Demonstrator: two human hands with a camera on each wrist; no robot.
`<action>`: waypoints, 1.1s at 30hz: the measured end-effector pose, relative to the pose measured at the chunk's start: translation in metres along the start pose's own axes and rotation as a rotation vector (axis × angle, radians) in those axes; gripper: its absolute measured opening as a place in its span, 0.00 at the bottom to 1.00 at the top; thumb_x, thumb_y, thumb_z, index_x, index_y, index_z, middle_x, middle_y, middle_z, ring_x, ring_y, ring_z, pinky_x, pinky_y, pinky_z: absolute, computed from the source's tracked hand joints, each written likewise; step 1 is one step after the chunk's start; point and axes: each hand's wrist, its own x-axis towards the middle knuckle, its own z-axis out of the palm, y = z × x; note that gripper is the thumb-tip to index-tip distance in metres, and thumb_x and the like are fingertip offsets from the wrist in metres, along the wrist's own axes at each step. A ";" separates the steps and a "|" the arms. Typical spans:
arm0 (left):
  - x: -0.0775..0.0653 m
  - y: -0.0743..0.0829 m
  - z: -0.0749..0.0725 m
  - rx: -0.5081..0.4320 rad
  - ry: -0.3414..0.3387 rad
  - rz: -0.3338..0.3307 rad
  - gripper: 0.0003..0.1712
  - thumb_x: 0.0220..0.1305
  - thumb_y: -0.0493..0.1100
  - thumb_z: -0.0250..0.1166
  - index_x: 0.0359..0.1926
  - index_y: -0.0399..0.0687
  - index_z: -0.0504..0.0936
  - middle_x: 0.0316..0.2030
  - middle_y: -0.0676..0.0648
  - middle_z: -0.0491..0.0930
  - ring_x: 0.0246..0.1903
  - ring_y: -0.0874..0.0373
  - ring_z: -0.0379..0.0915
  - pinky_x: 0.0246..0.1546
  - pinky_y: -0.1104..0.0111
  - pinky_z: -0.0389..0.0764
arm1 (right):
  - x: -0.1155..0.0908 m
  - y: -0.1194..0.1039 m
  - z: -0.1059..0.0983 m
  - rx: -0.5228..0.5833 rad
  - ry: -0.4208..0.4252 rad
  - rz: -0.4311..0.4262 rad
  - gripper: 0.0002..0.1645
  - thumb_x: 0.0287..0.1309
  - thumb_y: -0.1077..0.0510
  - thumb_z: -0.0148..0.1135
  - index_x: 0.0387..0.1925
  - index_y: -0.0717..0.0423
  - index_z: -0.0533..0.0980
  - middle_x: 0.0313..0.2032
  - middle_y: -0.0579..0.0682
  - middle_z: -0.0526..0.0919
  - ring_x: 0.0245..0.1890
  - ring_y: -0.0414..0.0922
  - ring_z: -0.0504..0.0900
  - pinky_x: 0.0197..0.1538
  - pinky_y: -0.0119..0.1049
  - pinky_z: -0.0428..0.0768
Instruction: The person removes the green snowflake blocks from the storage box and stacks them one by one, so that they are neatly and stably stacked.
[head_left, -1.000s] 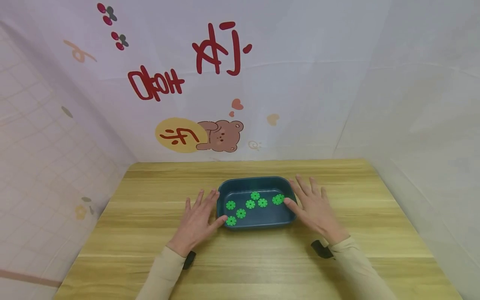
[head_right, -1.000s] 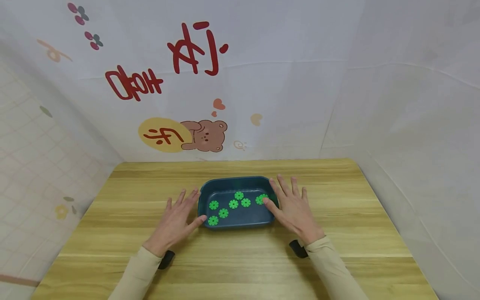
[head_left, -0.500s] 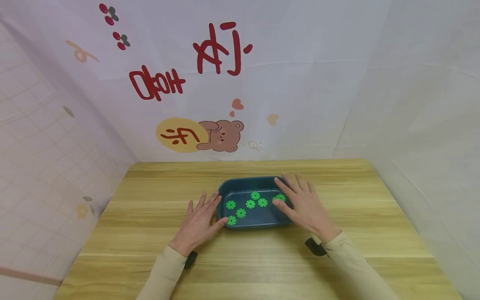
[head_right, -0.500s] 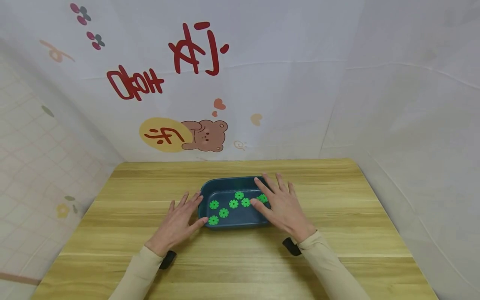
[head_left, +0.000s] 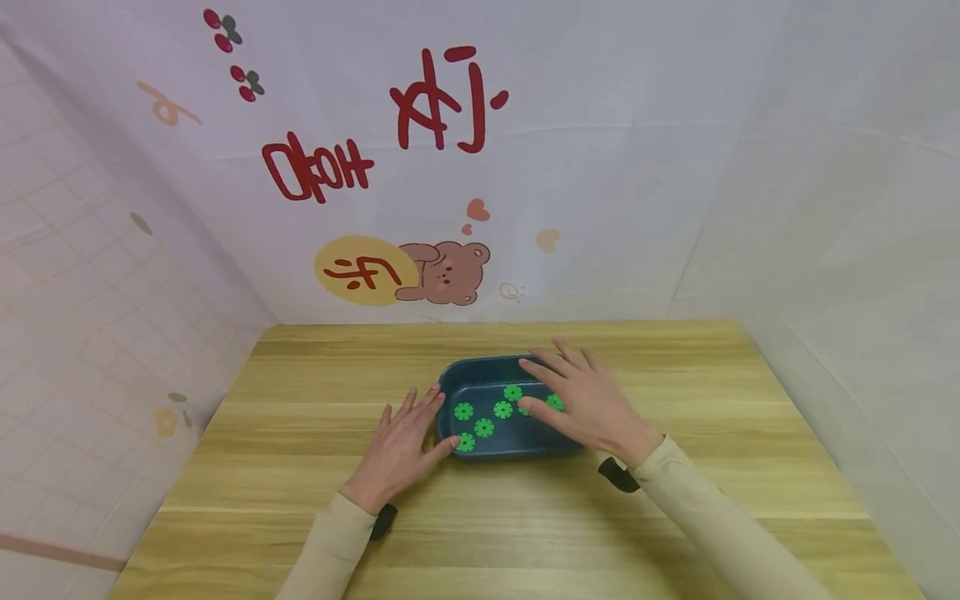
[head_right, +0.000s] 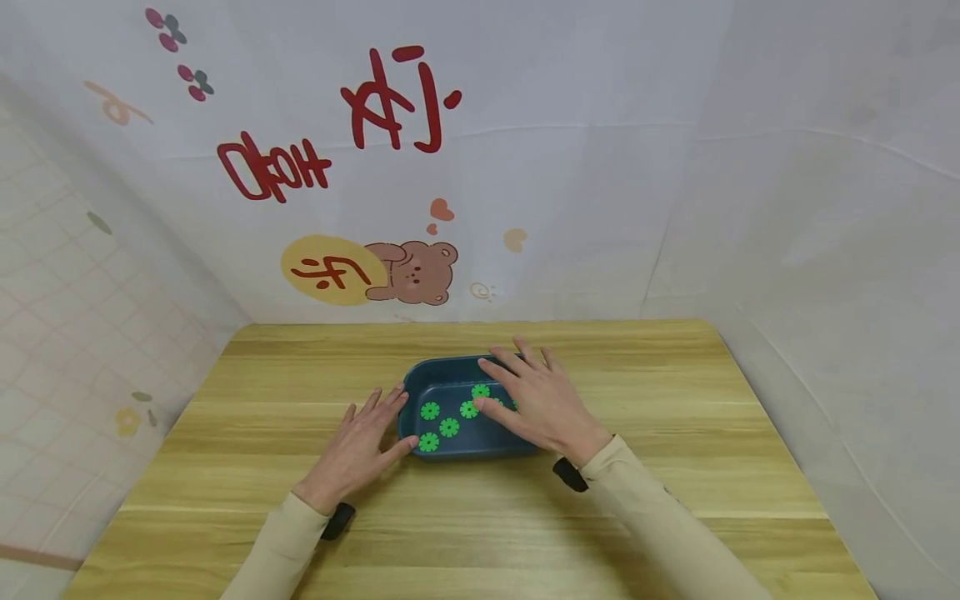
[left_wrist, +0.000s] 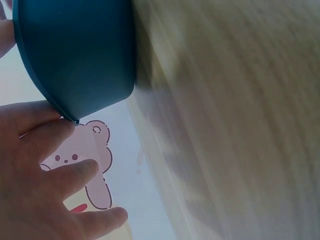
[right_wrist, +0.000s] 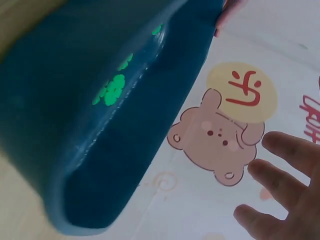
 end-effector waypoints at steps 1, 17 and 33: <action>0.000 0.000 0.000 -0.004 0.000 -0.001 0.47 0.72 0.70 0.57 0.78 0.44 0.66 0.79 0.45 0.59 0.78 0.39 0.49 0.71 0.30 0.52 | 0.003 -0.001 0.000 -0.005 -0.004 -0.013 0.42 0.72 0.27 0.50 0.74 0.46 0.71 0.75 0.50 0.69 0.79 0.59 0.54 0.74 0.67 0.59; -0.001 -0.002 -0.001 -0.037 -0.030 -0.026 0.48 0.71 0.70 0.59 0.79 0.46 0.63 0.80 0.47 0.56 0.79 0.40 0.48 0.72 0.33 0.52 | 0.053 0.005 0.010 0.004 -0.163 -0.172 0.38 0.69 0.32 0.59 0.70 0.50 0.75 0.72 0.52 0.72 0.73 0.55 0.68 0.71 0.61 0.67; -0.001 -0.002 -0.002 -0.048 -0.022 -0.021 0.48 0.71 0.70 0.59 0.80 0.47 0.63 0.79 0.48 0.58 0.79 0.40 0.49 0.72 0.34 0.54 | 0.090 0.000 0.038 0.248 -0.382 -0.202 0.34 0.66 0.41 0.70 0.66 0.54 0.78 0.66 0.51 0.77 0.68 0.50 0.74 0.69 0.48 0.74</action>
